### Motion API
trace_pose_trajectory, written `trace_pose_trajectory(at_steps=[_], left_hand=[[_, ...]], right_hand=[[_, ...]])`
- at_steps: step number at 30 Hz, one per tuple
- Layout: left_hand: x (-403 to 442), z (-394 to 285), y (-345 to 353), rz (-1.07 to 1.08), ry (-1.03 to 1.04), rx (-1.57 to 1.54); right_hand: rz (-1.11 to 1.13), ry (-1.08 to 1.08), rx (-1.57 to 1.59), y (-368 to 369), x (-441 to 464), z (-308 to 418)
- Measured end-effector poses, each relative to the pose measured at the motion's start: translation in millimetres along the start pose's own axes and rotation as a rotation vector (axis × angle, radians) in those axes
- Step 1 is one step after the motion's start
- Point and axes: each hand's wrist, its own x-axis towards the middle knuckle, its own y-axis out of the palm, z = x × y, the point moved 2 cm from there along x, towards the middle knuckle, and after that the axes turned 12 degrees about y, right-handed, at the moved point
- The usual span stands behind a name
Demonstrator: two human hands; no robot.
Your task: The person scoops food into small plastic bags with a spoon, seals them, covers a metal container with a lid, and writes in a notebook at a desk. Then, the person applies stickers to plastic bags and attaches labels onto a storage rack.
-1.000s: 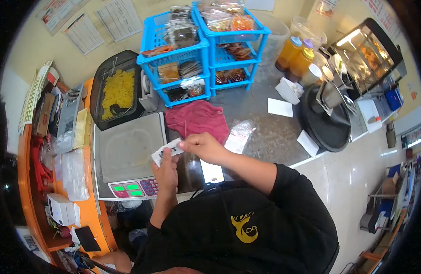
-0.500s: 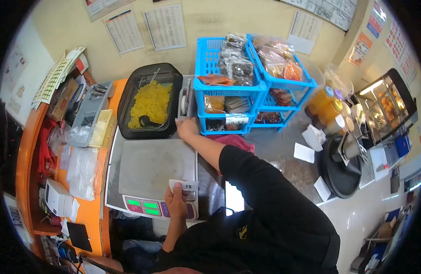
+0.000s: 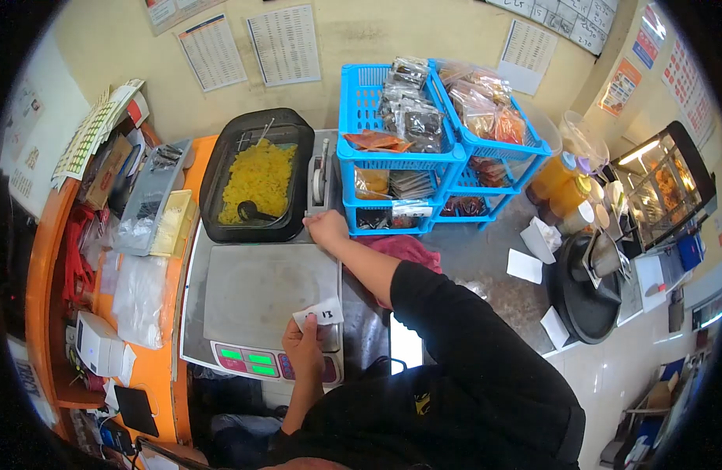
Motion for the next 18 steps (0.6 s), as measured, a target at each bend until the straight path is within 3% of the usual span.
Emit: trace_pose_trajectory(at_steps=[6, 9, 12, 15, 18], left_hand=[[1.9, -7.6, 16.0, 0.089, 0.031, 0.047], [4.7, -12.6, 20.4, 0.111, 0.038, 0.012], [13.8, -15.0, 18.7, 0.100, 0.023, 0.079], [22.5, -10.2, 21.5, 0.163, 0.009, 0.088], [22.3, -5.7, 36.1, 0.254, 0.048, 0.033]], right_hand=[[-0.101, 0.101, -0.370, 14.5, 19.4, -21.7], [0.048, 0.010, -0.136, -17.7, -24.8, 10.9], [0.375, -0.194, 0.282, -53.0, -64.1, 21.5], [0.530, -0.465, 0.319, -114.9, -121.4, 33.6], [0.631, -0.484, 0.243, -146.0, -148.8, 15.9]])
